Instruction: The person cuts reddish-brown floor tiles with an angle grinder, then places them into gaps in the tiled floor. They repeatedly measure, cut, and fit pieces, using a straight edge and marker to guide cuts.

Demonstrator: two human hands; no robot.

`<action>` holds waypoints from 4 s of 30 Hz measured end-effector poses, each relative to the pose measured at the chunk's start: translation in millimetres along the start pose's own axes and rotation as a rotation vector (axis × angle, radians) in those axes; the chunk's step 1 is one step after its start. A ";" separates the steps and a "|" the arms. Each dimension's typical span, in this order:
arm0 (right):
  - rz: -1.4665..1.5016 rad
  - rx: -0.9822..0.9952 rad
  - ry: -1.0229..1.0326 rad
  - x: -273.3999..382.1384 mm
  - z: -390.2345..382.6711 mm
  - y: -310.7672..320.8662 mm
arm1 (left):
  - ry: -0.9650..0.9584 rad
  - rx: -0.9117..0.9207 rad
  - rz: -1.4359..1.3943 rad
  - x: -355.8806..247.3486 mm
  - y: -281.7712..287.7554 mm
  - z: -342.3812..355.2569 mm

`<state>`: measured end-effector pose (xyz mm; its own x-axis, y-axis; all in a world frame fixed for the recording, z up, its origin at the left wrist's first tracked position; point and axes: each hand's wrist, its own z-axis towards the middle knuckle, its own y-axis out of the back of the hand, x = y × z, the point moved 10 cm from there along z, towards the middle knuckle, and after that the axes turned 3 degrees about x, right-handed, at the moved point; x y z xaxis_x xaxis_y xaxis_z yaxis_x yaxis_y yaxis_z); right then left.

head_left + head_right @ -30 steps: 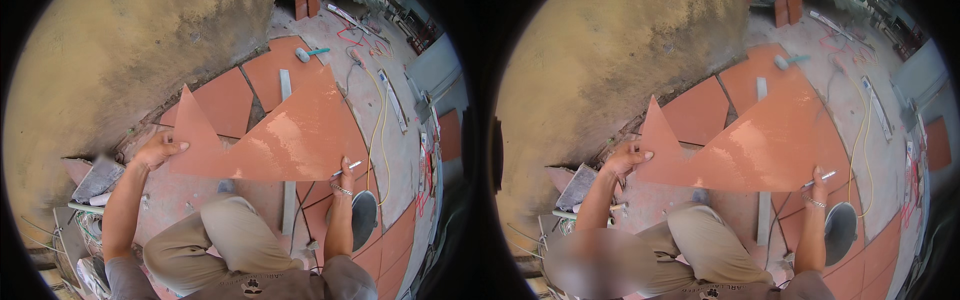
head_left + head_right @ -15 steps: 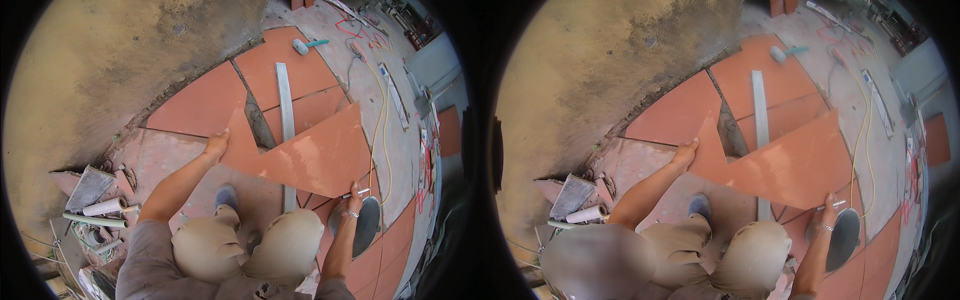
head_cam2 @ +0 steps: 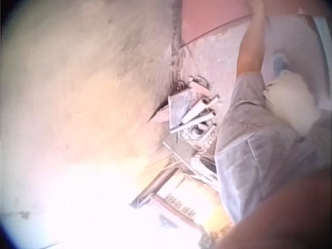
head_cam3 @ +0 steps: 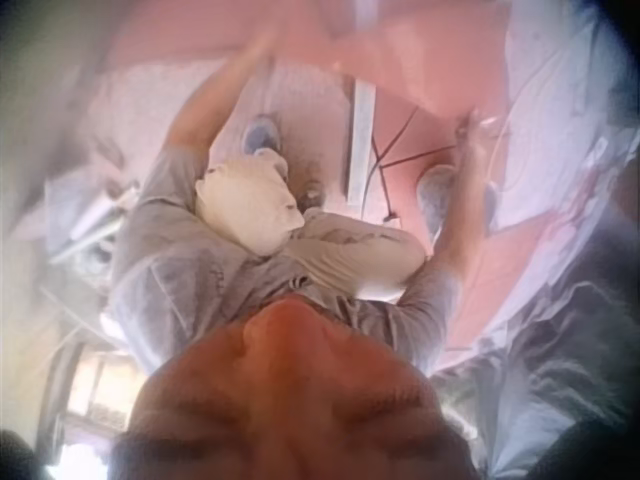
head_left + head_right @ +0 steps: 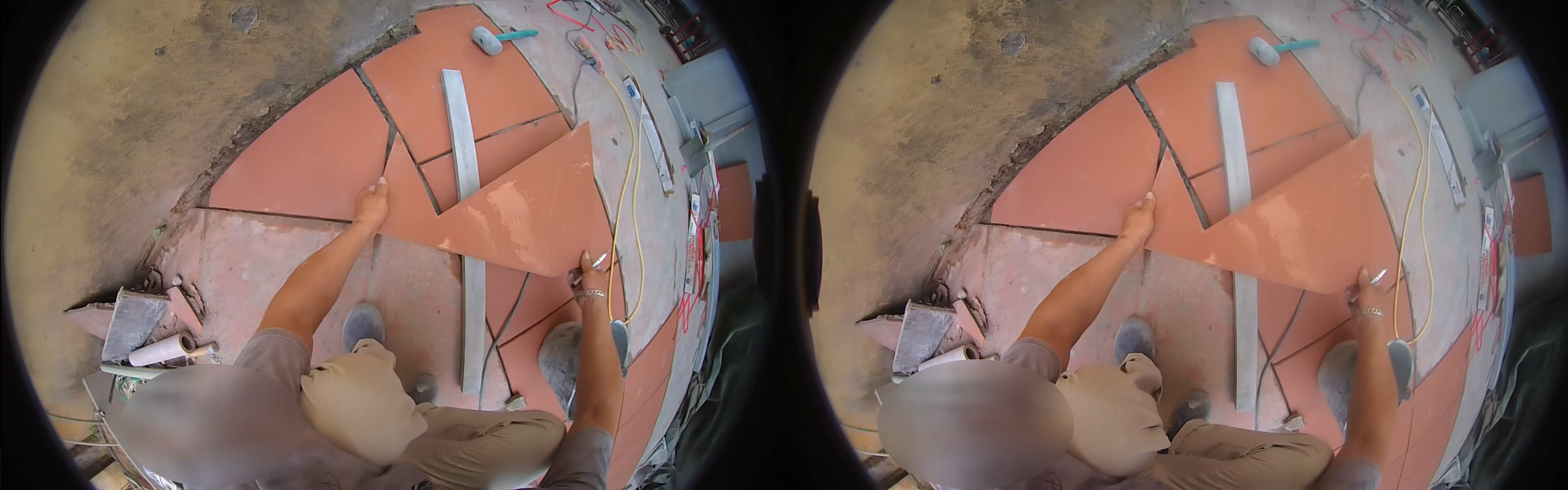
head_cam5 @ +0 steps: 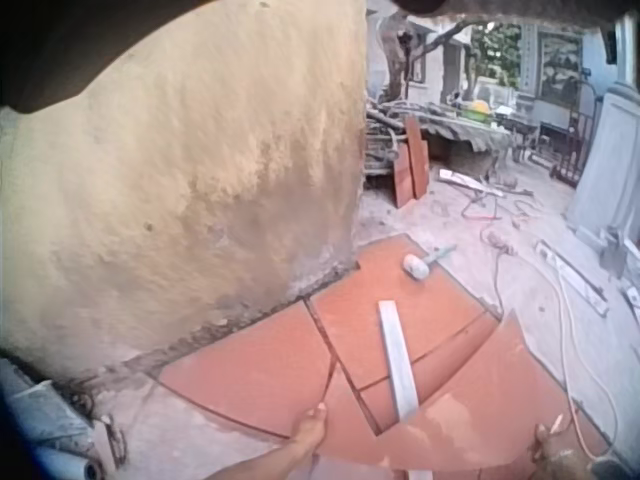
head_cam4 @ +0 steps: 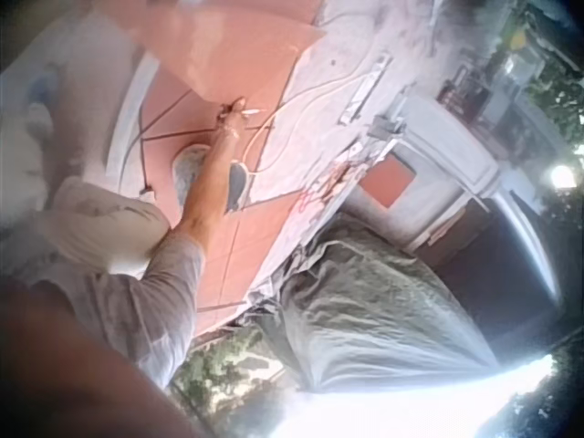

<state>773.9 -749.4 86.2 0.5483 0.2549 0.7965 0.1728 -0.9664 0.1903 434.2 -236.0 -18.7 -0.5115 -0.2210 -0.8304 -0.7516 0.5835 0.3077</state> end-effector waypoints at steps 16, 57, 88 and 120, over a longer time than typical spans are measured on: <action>0.032 0.002 0.053 31.3 67.0 -29.5 | 0.045 -0.061 0.046 -0.5 -12.7 9.5; 0.035 -0.106 0.057 14.6 65.8 -39.6 | 0.040 -0.123 0.037 -10.0 -7.4 -1.8; 0.092 0.592 -0.029 -18.3 -90.7 -178.1 | -0.193 -0.540 -0.115 -44.0 292.3 -261.7; -0.223 2.578 -0.799 -270.4 -859.1 -401.8 | -0.015 -2.195 0.369 -56.0 281.0 -1176.5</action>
<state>-146.7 -458.6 287.4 0.3307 0.7596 0.5601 -0.0377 0.6036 -0.7964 -238.3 -979.1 660.8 -0.7030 -0.3301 -0.6300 0.1937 -0.9411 0.2770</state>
